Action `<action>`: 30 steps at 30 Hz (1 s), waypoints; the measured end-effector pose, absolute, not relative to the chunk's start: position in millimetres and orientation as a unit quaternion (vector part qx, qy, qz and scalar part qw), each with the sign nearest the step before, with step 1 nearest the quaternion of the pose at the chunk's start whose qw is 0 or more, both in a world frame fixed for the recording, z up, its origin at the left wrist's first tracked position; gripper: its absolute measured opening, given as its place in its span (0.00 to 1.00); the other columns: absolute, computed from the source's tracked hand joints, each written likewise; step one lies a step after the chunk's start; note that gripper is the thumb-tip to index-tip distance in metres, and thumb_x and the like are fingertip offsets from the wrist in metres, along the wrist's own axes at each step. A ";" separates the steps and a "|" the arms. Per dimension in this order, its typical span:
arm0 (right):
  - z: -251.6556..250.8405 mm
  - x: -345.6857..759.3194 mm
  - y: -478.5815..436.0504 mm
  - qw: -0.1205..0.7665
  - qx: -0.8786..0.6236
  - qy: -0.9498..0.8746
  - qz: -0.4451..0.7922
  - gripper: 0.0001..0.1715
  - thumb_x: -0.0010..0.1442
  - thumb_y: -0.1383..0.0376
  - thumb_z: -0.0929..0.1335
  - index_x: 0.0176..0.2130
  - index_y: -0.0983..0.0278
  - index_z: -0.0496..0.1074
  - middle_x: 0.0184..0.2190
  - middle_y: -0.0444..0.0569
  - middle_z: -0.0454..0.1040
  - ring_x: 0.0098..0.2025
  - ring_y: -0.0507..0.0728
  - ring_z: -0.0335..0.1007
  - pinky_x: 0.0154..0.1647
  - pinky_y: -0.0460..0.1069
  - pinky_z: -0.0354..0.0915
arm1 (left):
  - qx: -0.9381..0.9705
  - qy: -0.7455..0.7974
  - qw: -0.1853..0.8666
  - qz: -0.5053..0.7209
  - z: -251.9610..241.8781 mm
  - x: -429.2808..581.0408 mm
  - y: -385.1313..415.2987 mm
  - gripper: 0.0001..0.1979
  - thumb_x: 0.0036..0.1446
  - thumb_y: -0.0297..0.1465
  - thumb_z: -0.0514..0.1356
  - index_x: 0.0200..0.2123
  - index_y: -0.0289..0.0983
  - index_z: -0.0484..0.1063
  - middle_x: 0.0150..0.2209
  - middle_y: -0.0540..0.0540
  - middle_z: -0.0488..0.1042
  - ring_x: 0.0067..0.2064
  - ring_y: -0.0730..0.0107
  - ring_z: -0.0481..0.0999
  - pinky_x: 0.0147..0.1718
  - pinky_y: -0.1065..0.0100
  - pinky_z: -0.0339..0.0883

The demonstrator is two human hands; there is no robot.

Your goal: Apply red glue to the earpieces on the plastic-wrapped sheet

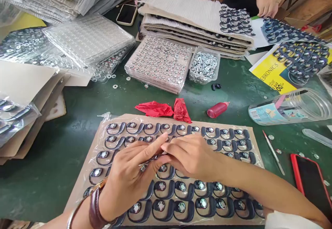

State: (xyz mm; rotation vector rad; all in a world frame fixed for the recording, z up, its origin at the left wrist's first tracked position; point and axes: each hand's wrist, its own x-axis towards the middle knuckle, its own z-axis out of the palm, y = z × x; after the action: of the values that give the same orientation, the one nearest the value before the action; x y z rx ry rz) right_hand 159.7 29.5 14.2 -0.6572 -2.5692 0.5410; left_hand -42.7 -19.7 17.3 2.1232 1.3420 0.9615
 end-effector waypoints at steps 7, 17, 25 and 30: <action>-18.1 176.4 41.2 0.357 -0.387 -0.786 0.323 0.07 0.57 0.69 0.66 0.39 0.62 0.68 0.29 0.45 0.74 0.21 0.49 0.64 0.23 0.46 0.62 | 0.867 0.457 0.121 0.157 3.2 -52.9 -6.7 0.21 0.58 0.47 0.57 0.50 0.42 0.71 0.56 0.44 0.70 0.59 0.51 0.67 0.54 0.48 0.65; -28.9 174.7 43.3 0.379 -0.353 -0.773 0.366 0.08 0.57 0.70 0.66 0.40 0.63 0.70 0.30 0.46 0.75 0.22 0.49 0.66 0.22 0.46 0.63 | 0.893 0.432 0.048 0.119 -7.2 -45.5 -2.1 0.18 0.61 0.46 0.55 0.49 0.44 0.73 0.59 0.45 0.67 0.62 0.51 0.63 0.58 0.48 0.60; -33.7 173.5 42.9 0.364 -0.341 -0.784 0.371 0.10 0.57 0.71 0.67 0.41 0.62 0.69 0.31 0.47 0.76 0.24 0.50 0.69 0.25 0.45 0.66 | 0.890 0.434 0.059 0.126 -9.1 -47.7 -2.9 0.18 0.61 0.44 0.55 0.49 0.43 0.73 0.58 0.43 0.68 0.62 0.50 0.63 0.58 0.47 0.60; -33.1 171.5 40.4 0.334 -0.379 -0.728 0.464 0.05 0.59 0.67 0.67 0.39 0.63 0.69 0.29 0.46 0.74 0.20 0.48 0.68 0.19 0.44 0.63 | 0.888 0.437 0.083 0.118 -8.9 -47.8 -2.1 0.17 0.61 0.42 0.56 0.50 0.43 0.73 0.58 0.42 0.67 0.62 0.49 0.62 0.59 0.46 0.59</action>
State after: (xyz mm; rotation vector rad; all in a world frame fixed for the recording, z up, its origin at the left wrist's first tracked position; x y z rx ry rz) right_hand 171.5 40.4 -33.1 -0.9889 -1.8992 1.2115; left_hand -47.8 -2.1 -8.9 2.6522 1.3038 0.3525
